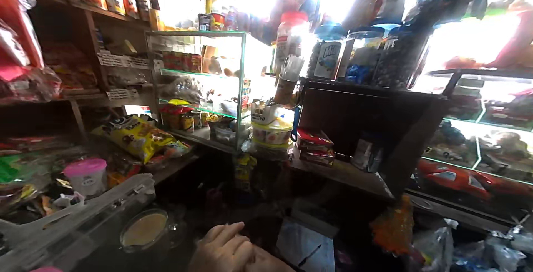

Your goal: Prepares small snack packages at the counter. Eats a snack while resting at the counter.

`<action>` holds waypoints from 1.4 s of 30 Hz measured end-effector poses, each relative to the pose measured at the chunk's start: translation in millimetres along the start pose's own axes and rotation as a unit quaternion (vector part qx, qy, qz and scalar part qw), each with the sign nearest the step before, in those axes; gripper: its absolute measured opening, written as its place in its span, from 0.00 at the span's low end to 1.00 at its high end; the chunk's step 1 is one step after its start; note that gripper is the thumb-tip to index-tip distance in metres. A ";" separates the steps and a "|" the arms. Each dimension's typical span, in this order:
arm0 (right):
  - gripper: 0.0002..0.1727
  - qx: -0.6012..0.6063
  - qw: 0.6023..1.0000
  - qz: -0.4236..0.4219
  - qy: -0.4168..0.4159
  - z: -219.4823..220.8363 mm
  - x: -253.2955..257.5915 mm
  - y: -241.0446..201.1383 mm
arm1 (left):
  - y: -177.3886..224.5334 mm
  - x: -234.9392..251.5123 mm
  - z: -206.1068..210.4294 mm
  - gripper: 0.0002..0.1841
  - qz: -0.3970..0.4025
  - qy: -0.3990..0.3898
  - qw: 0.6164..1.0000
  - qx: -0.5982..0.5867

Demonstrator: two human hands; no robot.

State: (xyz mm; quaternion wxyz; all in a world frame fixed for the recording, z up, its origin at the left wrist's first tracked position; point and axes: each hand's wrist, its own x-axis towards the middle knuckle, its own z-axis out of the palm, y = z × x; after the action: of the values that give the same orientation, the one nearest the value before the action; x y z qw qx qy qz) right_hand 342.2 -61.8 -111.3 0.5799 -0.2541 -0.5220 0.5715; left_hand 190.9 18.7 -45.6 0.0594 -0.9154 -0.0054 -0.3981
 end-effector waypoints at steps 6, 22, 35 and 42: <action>0.55 -0.052 0.996 -0.070 -0.021 -9.9 -2.9 9.2 | -3.1 -14.4 6.4 0.09 0.002 -0.009 1.000 -0.027; 0.10 -0.425 0.868 -0.250 0.064 -31.3 -5.3 -15.5 | -19.9 -25.0 24.9 0.12 -0.038 0.015 0.998 -0.043; 0.12 -0.371 0.904 -0.199 0.071 -48.7 -17.6 -24.3 | -12.4 -24.3 19.3 0.22 -0.202 -0.126 0.906 -0.351; 0.04 -0.499 0.844 -0.196 -0.005 -37.3 -18.9 -6.7 | -9.5 -14.8 21.2 0.16 -0.441 -0.251 0.769 -0.388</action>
State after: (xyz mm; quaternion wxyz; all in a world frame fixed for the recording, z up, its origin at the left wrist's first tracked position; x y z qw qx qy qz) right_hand 382.0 -69.5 -123.5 0.4720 -0.3993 -0.7784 0.1092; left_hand 195.7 31.1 -69.7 -0.4863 -0.8251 -0.2680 -0.1045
